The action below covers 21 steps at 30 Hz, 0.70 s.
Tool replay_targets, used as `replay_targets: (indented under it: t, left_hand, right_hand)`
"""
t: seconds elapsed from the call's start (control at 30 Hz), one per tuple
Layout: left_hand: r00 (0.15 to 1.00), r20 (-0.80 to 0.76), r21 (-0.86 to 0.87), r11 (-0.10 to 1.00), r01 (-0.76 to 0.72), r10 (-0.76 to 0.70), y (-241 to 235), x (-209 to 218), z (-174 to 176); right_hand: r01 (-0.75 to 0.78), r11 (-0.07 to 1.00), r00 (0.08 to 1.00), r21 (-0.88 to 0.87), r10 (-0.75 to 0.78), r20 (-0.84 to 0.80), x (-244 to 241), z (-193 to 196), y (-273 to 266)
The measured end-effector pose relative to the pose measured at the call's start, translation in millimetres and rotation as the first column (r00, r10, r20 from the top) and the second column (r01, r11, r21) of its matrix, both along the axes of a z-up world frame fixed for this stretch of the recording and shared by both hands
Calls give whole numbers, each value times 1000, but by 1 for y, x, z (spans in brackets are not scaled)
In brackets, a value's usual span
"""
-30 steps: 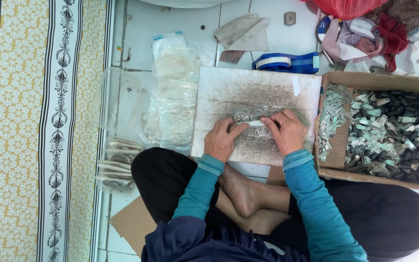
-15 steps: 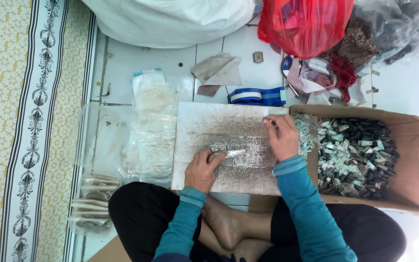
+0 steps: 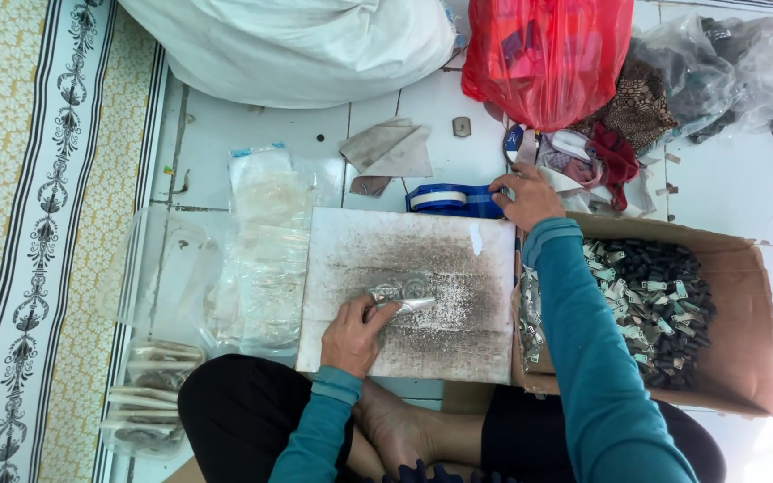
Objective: The person sits on the floor and sorts small metal parts from a cardboard box onto a white board. They then place the sorted parts into a small plastic bag and seal it.
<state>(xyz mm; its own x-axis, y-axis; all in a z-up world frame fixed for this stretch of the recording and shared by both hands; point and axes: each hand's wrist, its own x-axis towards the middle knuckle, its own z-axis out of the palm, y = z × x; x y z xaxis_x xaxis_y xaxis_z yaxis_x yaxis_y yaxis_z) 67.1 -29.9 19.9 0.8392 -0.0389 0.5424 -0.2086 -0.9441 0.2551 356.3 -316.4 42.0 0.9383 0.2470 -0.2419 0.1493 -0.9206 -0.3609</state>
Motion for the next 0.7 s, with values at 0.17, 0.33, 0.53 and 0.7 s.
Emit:
replay_targets:
  t: [0.17, 0.33, 0.53, 0.7]
  left_hand:
    - [1000, -5, 10, 1000, 3, -3, 1, 0, 0]
    - [1000, 15, 24, 999, 24, -24, 2, 1, 2]
    - [1000, 4, 22, 1000, 1, -1, 1, 2, 4]
    - [1000, 21, 12, 1000, 5, -5, 1, 2, 1]
  right_hand:
    - [1, 987, 1000, 162, -1, 1, 6, -13, -11]
    - [-10, 932, 1000, 363, 11, -1, 1, -6, -19]
    - [106, 890, 988, 444, -43, -150, 0, -15, -26]
    - [175, 799, 979, 575, -78, -190, 8, -30, -39]
